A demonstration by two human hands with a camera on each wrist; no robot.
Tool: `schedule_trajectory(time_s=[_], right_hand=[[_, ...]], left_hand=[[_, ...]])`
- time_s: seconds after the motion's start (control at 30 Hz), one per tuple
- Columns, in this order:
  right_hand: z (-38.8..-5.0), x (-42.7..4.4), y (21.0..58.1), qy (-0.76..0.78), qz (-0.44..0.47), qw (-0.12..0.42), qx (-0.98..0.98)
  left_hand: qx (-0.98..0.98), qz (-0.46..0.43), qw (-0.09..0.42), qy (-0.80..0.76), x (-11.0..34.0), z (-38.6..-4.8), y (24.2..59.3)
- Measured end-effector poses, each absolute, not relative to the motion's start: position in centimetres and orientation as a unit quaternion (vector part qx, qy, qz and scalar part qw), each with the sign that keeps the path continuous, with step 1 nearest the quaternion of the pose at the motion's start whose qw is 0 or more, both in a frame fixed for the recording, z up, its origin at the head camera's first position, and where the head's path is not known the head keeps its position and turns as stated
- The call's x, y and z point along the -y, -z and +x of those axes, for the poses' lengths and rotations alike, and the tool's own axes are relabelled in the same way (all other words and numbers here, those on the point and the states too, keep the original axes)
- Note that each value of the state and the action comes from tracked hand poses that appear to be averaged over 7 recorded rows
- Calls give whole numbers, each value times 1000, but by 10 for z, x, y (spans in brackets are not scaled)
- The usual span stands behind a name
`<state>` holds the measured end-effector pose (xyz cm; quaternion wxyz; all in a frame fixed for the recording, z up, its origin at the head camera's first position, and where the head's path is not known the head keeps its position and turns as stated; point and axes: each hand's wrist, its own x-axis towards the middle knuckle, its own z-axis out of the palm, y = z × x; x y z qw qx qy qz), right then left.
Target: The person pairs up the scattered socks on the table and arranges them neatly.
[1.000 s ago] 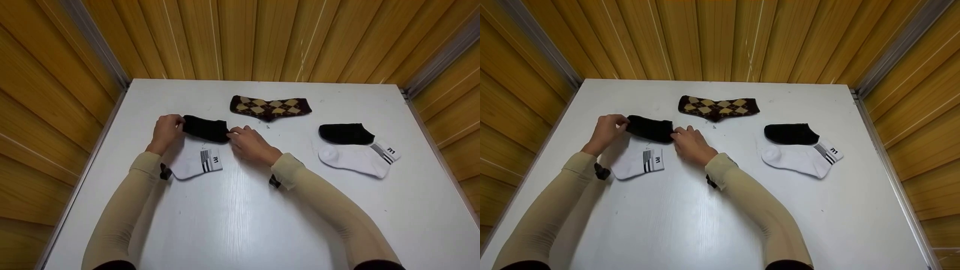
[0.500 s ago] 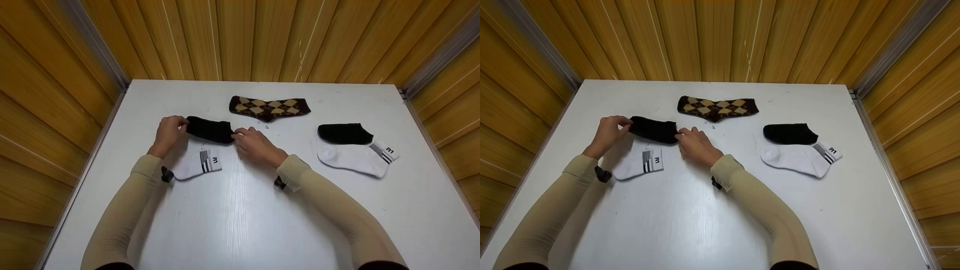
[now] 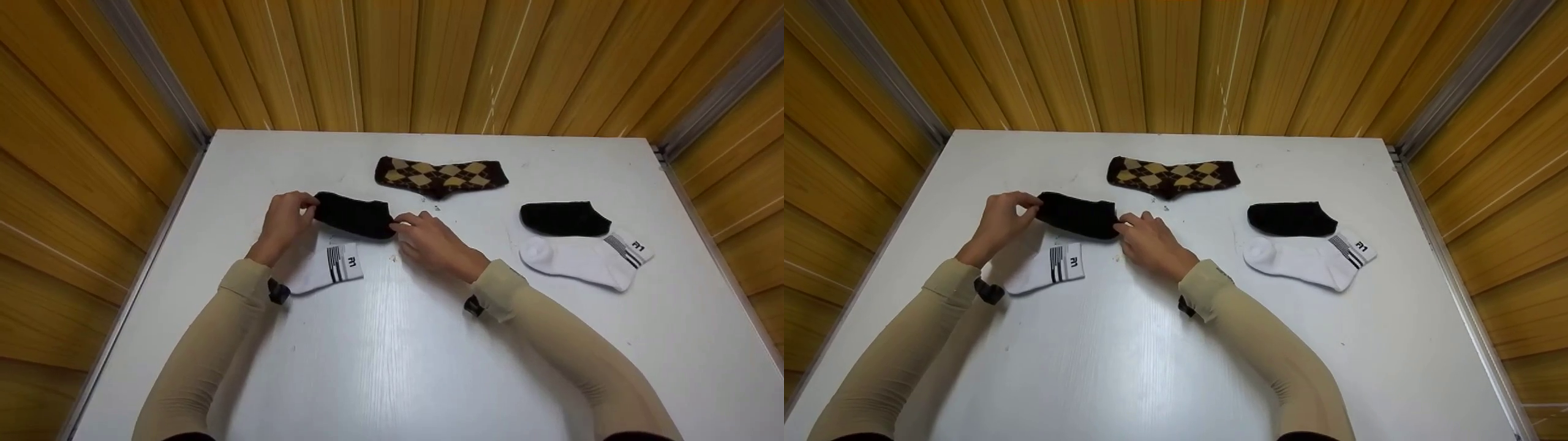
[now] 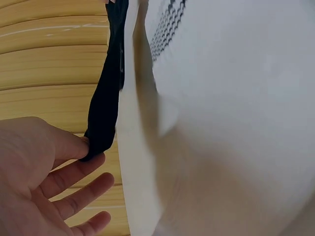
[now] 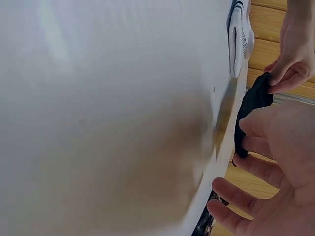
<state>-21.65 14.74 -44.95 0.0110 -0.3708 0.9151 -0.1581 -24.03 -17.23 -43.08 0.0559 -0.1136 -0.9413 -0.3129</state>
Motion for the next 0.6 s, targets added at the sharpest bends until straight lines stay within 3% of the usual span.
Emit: schedule_trajectory(time_s=[0.6], right_hand=[[-198, -191, 446, 179, -376, -32, -909]], left_hand=[[922, -159, 55, 348, 142, -219, 421]])
